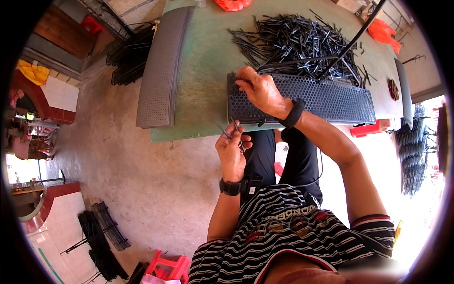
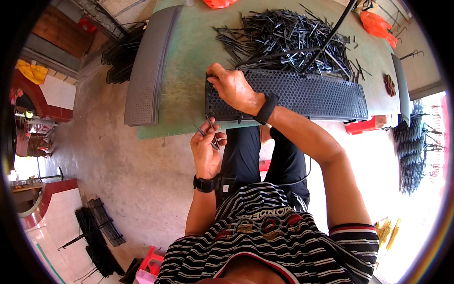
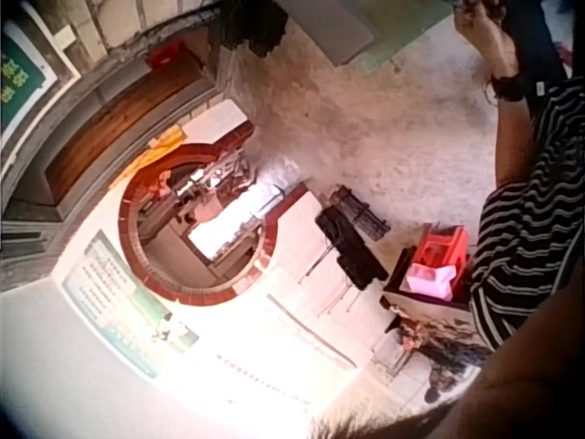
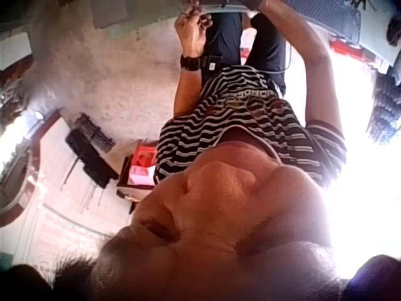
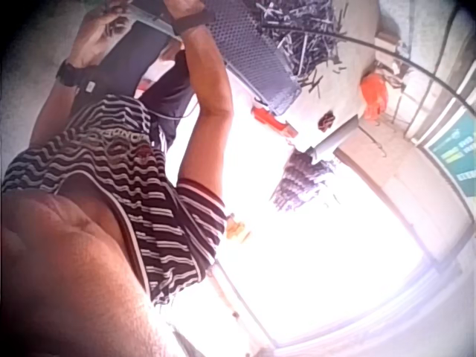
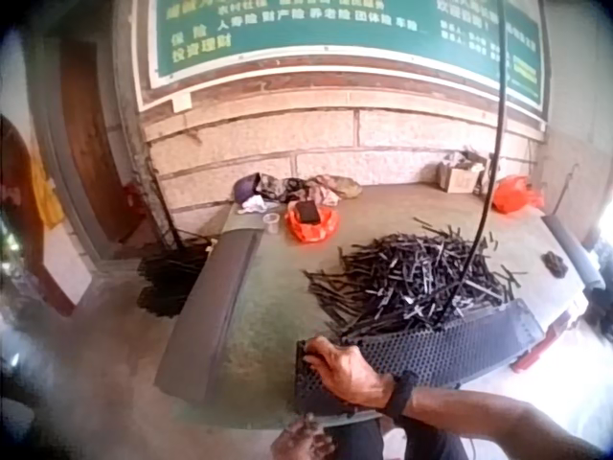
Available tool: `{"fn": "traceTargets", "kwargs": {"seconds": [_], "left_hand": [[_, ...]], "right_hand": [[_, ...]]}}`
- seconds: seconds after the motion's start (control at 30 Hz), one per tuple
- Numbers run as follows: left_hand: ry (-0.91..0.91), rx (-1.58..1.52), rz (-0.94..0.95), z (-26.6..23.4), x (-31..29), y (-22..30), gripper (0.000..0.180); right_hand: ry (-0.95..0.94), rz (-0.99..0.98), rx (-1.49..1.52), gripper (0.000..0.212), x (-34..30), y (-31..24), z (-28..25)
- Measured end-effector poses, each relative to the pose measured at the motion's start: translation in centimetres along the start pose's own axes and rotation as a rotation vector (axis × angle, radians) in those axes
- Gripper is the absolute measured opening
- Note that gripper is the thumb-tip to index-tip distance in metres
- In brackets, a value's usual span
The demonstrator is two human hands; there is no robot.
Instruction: The person picks up black cable ties from a pile on a table and inserts them into small holes in a perforated metal plate while sitting on a stool.
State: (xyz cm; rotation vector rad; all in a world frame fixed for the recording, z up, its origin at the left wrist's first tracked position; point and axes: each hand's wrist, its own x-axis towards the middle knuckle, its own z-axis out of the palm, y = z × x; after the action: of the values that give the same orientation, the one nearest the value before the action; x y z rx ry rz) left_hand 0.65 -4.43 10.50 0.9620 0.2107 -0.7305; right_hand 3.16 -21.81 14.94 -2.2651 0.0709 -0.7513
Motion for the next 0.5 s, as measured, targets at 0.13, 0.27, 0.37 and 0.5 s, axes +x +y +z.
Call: {"fn": "traceTargets", "kwargs": {"seconds": [0.13,0.27,0.37,0.5], "left_hand": [[-0.01,-0.017,-0.004,-0.2,0.0,0.0,0.025],[-0.035,-0.04,-0.008,0.1,-0.1,0.2,0.025],[-0.027,-0.018,-0.01,0.1,-0.3,0.4,0.024],[-0.061,0.033,-0.022,0.5,-0.1,-0.2,0.026]], "right_hand": [[-0.034,-0.037,-0.077,0.008,-0.2,0.7,0.3],[-0.097,-0.185,-0.327,0.01,-0.3,1.5,0.6],[-0.185,0.056,-0.265,0.019,-0.4,-0.9,-0.4],[-0.549,0.311,-0.052,0.026,-2.3,-2.0,-1.0]]}}
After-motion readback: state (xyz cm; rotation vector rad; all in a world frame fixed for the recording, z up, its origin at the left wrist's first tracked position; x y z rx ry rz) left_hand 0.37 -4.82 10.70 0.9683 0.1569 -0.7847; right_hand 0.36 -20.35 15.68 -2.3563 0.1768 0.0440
